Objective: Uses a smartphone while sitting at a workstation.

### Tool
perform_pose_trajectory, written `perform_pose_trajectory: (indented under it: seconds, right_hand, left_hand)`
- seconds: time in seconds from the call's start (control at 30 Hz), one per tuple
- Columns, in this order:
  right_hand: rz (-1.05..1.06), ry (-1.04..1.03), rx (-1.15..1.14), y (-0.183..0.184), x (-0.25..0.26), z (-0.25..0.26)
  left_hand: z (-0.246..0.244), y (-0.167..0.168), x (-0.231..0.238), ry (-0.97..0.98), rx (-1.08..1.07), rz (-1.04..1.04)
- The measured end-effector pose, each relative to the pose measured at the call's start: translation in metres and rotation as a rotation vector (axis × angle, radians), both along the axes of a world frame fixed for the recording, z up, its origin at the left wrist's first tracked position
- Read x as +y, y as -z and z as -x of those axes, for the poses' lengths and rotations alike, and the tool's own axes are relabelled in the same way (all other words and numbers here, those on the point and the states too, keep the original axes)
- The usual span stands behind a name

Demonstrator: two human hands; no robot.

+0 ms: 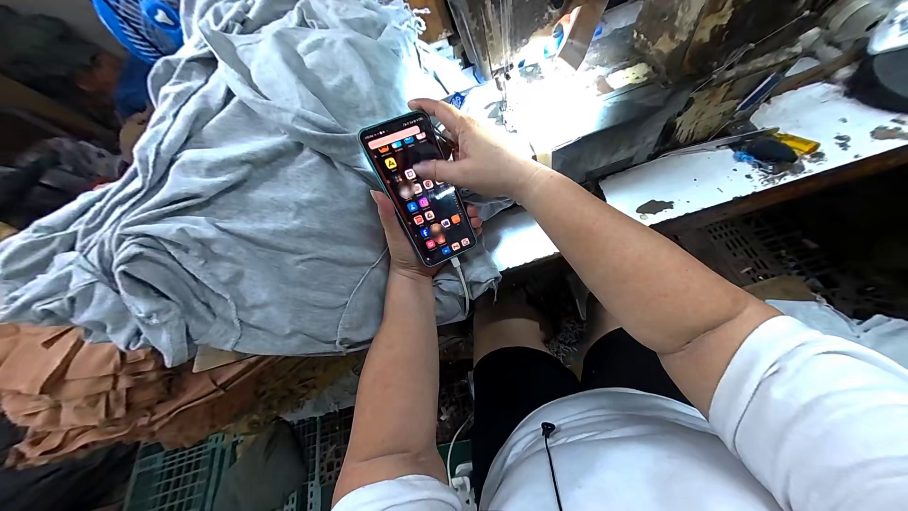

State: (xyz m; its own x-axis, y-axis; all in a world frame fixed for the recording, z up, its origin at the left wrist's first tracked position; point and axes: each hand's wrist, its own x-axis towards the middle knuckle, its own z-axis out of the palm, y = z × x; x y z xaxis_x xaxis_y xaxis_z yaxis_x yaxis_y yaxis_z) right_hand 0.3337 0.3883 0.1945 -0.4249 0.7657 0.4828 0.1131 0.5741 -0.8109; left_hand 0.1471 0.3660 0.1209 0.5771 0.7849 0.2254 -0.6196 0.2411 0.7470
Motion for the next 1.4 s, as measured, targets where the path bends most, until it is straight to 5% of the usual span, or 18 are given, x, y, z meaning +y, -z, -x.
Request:
perform_pose_trajectory:
  seconds: [0.17, 0.93, 1.4]
  right_hand:
    - [0.083, -0.104, -0.009, -0.003, -0.001, -0.003]
    - [-0.133, 0.115, -0.070, 0.009, -0.002, 0.014]
    - [-0.008, 0.071, -0.001, -0.001, -0.006, 0.004]
  left_hand:
    - [-0.002, -0.001, -0.002, -0.030, 0.010, -0.021]
    - [-0.001, 0.002, 0.000, -0.137, -0.009, -0.101]
    - [-0.001, 0.001, 0.000, -0.059, -0.006, -0.007]
